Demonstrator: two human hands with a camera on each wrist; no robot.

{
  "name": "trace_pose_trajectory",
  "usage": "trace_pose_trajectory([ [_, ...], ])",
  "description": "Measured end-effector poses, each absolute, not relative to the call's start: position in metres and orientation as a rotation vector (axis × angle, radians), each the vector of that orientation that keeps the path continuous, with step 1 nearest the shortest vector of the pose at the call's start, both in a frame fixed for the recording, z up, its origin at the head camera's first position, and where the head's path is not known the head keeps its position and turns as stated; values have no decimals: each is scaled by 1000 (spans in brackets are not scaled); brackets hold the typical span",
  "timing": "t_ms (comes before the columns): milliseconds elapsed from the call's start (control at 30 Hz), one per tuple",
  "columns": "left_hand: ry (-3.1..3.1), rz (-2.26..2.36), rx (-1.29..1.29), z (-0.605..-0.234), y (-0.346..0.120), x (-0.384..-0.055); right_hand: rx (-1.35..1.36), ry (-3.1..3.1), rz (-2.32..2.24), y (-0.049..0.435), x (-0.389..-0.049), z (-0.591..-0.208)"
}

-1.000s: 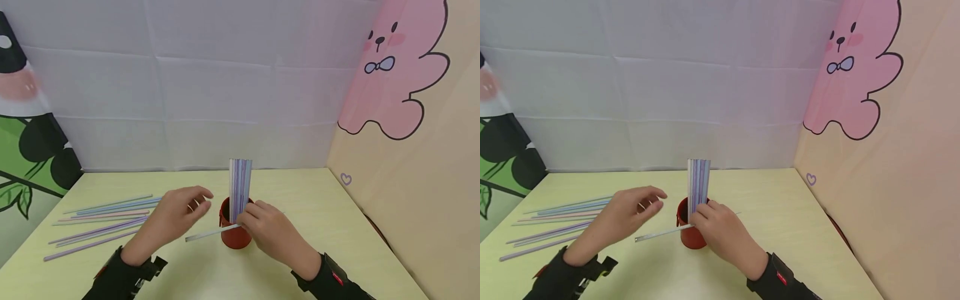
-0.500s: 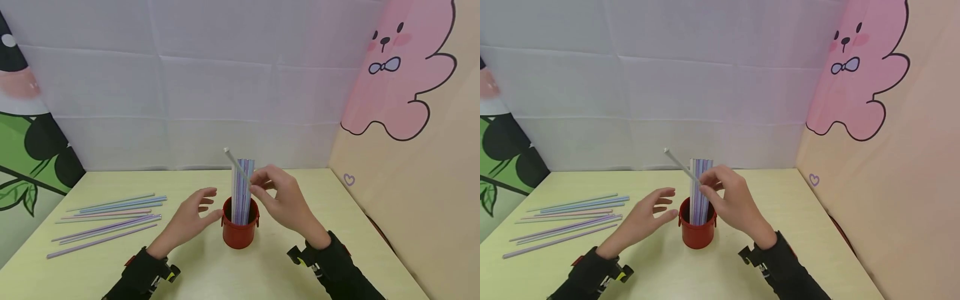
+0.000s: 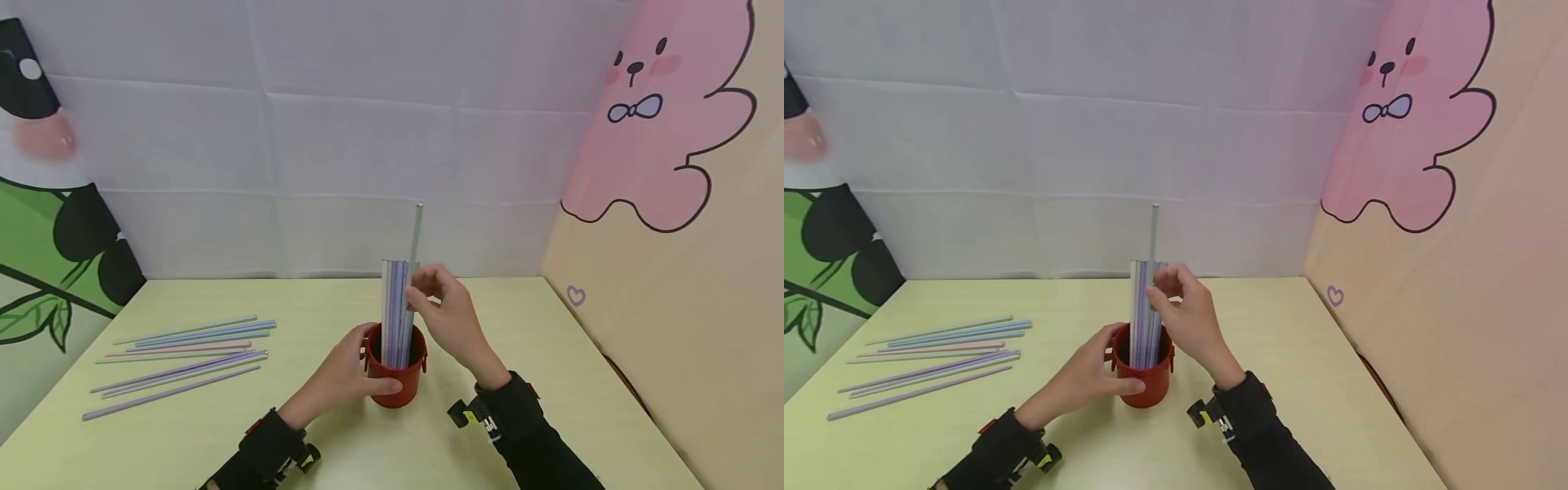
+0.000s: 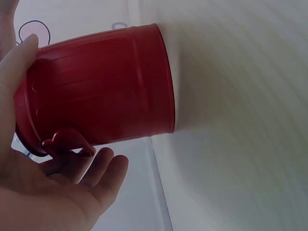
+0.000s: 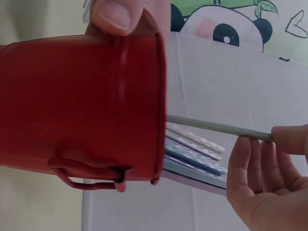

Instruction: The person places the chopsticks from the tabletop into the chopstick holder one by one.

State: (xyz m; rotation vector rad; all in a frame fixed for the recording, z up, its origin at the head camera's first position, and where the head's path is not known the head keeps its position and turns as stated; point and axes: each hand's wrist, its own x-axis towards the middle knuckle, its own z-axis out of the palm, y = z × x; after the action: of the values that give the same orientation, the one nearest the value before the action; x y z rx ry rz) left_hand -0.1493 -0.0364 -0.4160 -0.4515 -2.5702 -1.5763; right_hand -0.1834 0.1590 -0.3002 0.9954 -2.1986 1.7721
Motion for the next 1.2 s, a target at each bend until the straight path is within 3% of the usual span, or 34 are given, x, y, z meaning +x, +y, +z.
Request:
trace_pose_trajectory([
  [500,-2611,-1462,-477,-415,-31,-149,832,-2341,1718,154,-188,-329],
  [800,-2605,-1462,-478,-416,-33,-149,821,-2339,1598,158,-211,-359],
  [1200,-2646,-1464,-456,-416,-41,-148,878,-2245,1663,166,-203,-349],
])
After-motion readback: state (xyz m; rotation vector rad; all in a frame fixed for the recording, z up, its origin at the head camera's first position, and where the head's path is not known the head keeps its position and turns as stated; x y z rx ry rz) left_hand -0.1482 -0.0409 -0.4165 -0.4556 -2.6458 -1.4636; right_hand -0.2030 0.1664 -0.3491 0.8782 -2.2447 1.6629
